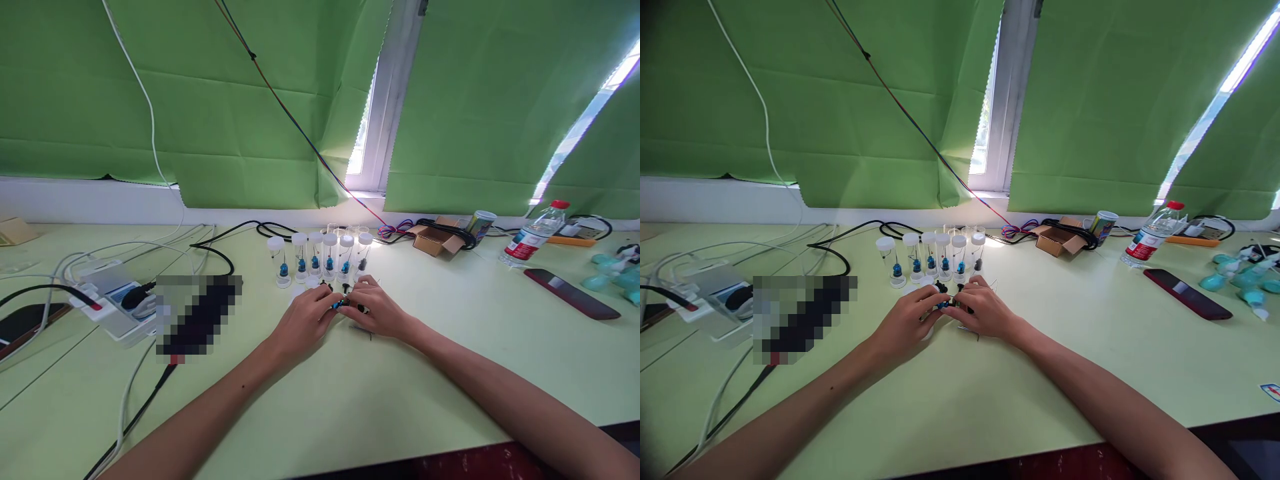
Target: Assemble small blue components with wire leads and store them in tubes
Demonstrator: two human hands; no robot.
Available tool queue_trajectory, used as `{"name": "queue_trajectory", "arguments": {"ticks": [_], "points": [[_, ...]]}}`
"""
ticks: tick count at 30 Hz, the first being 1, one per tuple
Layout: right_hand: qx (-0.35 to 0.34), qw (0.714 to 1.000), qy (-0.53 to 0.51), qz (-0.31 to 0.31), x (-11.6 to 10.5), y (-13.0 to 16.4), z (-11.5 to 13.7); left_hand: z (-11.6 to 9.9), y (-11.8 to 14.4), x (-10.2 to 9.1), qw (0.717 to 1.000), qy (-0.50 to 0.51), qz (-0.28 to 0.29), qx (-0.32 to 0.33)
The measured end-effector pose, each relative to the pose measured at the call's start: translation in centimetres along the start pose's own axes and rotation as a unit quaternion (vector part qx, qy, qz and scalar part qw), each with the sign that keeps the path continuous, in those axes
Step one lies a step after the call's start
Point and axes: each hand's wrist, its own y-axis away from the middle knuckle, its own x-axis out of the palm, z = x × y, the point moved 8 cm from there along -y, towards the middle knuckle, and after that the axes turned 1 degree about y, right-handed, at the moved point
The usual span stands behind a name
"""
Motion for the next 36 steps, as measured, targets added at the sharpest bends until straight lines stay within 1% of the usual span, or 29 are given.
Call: {"name": "queue_trajectory", "arguments": {"ticks": [6,14,23,36], "points": [[0.003,1.000,0.004,0.009,-0.01,-0.08,0.07,-0.07,0.05,-0.19,1.000,-0.001,-0.016,0.008],[0.010,1.000,0.000,0.014,0.00,-0.17,0.00,0.00,0.15,-0.09,1.000,0.002,-0.013,0.007],[0.015,1.000,0.017,0.021,0.27,0.00,-0.05,-0.14,0.10,-0.24,0.999,-0.009,-0.028,0.026],[0.022,0.999,-0.003,0.032,0.58,0.11,-0.29,-0.33,0.03,-0.31,0.999,-0.004,-0.024,0.027]]}}
